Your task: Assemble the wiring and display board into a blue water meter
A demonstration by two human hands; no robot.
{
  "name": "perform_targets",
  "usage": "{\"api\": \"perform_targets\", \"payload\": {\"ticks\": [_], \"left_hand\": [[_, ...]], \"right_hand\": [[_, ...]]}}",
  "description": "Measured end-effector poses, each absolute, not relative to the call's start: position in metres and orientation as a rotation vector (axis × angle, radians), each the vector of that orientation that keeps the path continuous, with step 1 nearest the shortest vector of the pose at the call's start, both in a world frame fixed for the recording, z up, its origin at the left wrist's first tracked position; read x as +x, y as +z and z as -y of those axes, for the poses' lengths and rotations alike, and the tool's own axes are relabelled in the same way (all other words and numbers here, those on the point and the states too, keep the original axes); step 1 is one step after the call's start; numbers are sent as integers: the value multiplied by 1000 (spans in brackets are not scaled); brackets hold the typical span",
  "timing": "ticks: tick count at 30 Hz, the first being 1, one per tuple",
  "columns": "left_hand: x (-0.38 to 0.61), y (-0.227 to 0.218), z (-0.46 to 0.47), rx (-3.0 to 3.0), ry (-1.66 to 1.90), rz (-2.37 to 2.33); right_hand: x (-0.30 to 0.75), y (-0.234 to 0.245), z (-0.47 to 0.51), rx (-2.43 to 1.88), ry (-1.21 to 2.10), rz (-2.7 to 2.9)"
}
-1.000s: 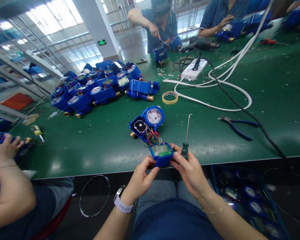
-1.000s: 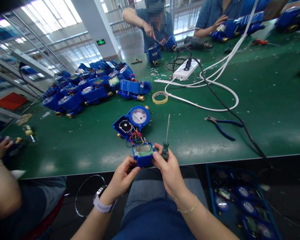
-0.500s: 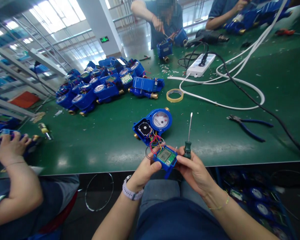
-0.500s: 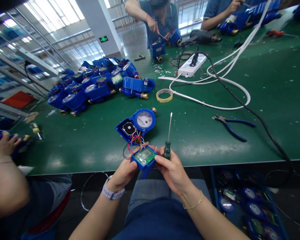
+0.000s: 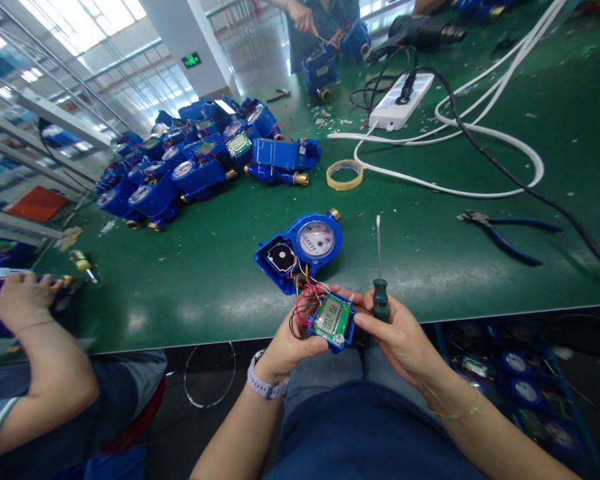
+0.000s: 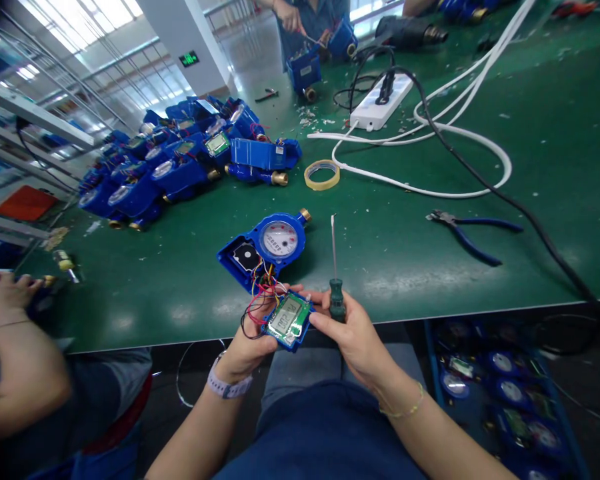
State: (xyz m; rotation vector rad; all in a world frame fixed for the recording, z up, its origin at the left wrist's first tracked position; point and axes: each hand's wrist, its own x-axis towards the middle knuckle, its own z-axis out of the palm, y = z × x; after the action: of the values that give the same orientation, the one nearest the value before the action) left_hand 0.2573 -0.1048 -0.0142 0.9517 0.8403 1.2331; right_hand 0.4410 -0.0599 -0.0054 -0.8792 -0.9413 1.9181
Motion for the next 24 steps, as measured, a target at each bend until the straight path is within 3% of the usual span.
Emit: {"api": "perform_targets", "payload": {"ticks": [6,14,24], "left_hand": [[250,-24,113,980,1320,-926],[238,-16,112,1045,1113,-999],[235,-11,104,1202,1021,-926]], "right_hand": [[460,-12,65,-917,1676,1097],[510,7,96,-1077,1318,1803],[530,23,105,-1026,998,2203]]}}
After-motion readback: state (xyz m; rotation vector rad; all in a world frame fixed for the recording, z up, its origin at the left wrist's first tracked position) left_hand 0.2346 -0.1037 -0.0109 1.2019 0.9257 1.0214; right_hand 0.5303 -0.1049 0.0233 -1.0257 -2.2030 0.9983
